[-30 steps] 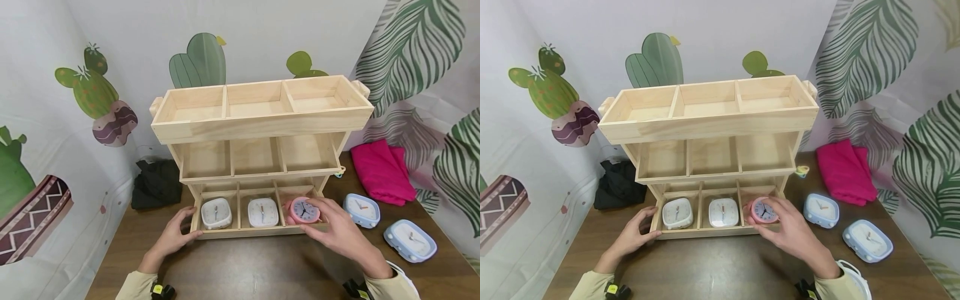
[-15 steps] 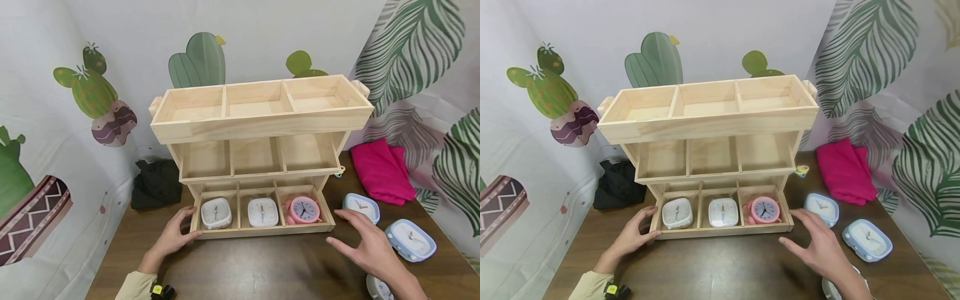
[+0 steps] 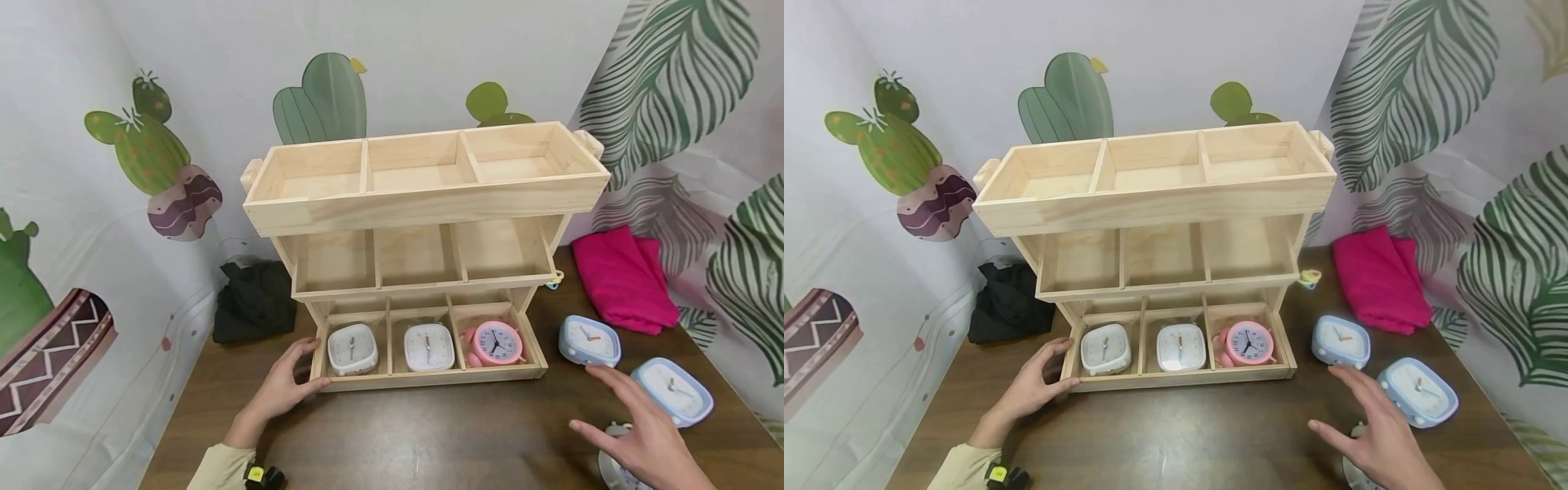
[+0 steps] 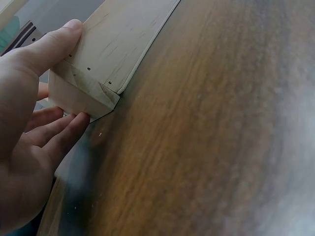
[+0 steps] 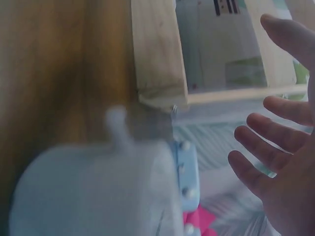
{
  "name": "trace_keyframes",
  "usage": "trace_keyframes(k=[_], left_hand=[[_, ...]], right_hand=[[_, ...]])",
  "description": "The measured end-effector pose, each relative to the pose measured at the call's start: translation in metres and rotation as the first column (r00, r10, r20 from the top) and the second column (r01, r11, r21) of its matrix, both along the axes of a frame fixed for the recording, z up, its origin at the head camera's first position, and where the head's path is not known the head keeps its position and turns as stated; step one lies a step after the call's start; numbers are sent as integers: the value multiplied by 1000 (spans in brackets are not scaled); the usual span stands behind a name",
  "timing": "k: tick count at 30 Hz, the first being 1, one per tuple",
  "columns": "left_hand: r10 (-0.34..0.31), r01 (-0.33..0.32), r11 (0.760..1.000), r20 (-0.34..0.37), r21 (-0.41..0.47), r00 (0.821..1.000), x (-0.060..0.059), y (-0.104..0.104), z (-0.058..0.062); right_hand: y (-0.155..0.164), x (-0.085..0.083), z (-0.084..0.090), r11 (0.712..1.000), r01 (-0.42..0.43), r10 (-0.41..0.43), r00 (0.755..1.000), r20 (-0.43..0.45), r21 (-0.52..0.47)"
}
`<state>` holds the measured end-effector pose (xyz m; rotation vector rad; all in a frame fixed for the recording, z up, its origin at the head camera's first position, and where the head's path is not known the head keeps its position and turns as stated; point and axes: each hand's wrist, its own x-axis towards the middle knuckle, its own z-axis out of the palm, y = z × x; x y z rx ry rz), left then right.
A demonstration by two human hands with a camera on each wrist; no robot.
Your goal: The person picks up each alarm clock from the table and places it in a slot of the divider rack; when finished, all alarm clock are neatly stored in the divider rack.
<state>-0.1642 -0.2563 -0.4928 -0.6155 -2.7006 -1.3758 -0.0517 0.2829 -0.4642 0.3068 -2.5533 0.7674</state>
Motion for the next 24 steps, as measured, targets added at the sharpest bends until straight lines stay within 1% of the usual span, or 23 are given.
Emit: trace_keyframes(k=[7,10,13,15,17,20,22,24], left_hand=[[-4,4,1000,1,3,1000,0,1,0],[-10,10,1000,1,4,1000,0,2,1],[-9,9,1000,3,2,1000,0,2,2],[-6,6,1000,3,-2,1000,0,2,2],[-3,3,1000,1,-3,1000,0,1,2],[-2,2,1000,2,-3,1000,0,1,2],[-1,1,1000,4,-3,1000,0,1,2],[-1,1,1000,6,-4,1000,0,1,2]], right_hand=[[21,9,-14,999,40,-42,997,62,27],[28,14,-24,998,49,-51,996,74,28],[34,19,-34,997,63,-66,991,115,32],[37,23,-38,996,82,-88,981,174,39],[40,25,-41,993,102,-113,964,242,57],[45,26,-43,990,109,-132,938,320,88],[48,27,-45,989,101,-133,927,352,108],[50,27,-47,989,93,-130,923,363,118]])
